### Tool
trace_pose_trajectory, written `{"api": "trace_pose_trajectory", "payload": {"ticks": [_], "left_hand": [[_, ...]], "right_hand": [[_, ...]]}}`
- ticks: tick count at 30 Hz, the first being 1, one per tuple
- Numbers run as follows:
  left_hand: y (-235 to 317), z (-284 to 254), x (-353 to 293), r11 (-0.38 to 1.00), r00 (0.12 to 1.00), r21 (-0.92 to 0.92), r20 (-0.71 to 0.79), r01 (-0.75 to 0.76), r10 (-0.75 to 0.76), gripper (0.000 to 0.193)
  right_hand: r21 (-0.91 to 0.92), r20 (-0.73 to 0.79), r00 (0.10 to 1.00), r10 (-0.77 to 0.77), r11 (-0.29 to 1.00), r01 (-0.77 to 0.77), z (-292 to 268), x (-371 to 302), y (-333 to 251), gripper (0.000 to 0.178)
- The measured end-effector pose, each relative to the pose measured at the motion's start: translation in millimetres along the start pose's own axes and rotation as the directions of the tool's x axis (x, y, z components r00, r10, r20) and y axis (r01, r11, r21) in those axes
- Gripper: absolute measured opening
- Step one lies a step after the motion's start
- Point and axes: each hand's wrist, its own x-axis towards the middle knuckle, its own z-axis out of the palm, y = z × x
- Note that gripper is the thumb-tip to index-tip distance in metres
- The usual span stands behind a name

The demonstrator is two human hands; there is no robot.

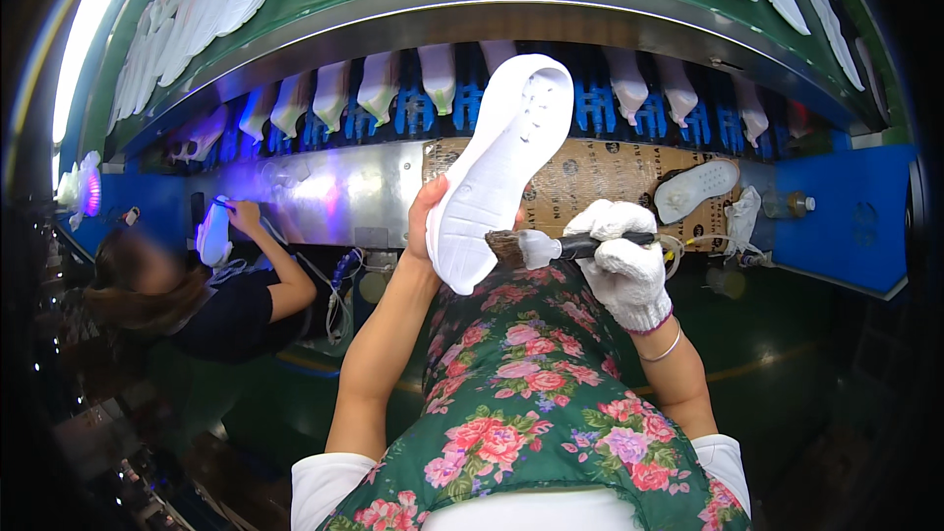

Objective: The person repeatedly retrieves shoe soles from an overhead conveyor belt and applies adhesive over the surfaces of each sole using a brush applicator.

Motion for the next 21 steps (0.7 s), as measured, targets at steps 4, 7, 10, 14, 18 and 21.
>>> {"api": "trace_pose_trajectory", "payload": {"ticks": [4, 7, 10, 14, 18, 21], "left_hand": [[-6, 5, -4, 0.992, 0.999, -0.118, 0.019, 0.034, -0.032, 0.086], [-24, -8, -5, 0.976, 0.998, -0.212, -0.031, 0.053, -0.061, 0.077], [-40, -13, -6, 0.978, 0.996, -0.193, -0.020, 0.077, -0.082, 0.072], [-41, 17, 7, 0.952, 0.976, -0.224, 0.098, 0.211, -0.193, 0.079], [-45, 22, 13, 0.920, 0.976, -0.327, 0.094, 0.218, -0.198, 0.085], [-48, 31, 17, 0.914, 0.973, -0.349, 0.174, 0.205, -0.152, 0.094]], "right_hand": [[-0.151, 0.080, 0.995, -0.060, 0.986, 0.072, 23, 15, -8, 0.018], [-0.439, 0.149, 0.960, -0.239, 0.854, 0.281, 31, 24, -14, 0.016], [-0.709, 0.500, 0.796, -0.340, 0.368, 0.602, 35, 53, -17, 0.024], [-0.514, 0.323, 0.901, -0.292, 0.745, 0.425, 21, 87, -15, 0.028], [-0.482, 0.307, 0.870, -0.385, 0.726, 0.491, 25, 117, -34, 0.017], [-0.231, 0.229, 0.861, -0.453, 0.834, 0.501, 0, 116, -61, 0.021]]}}
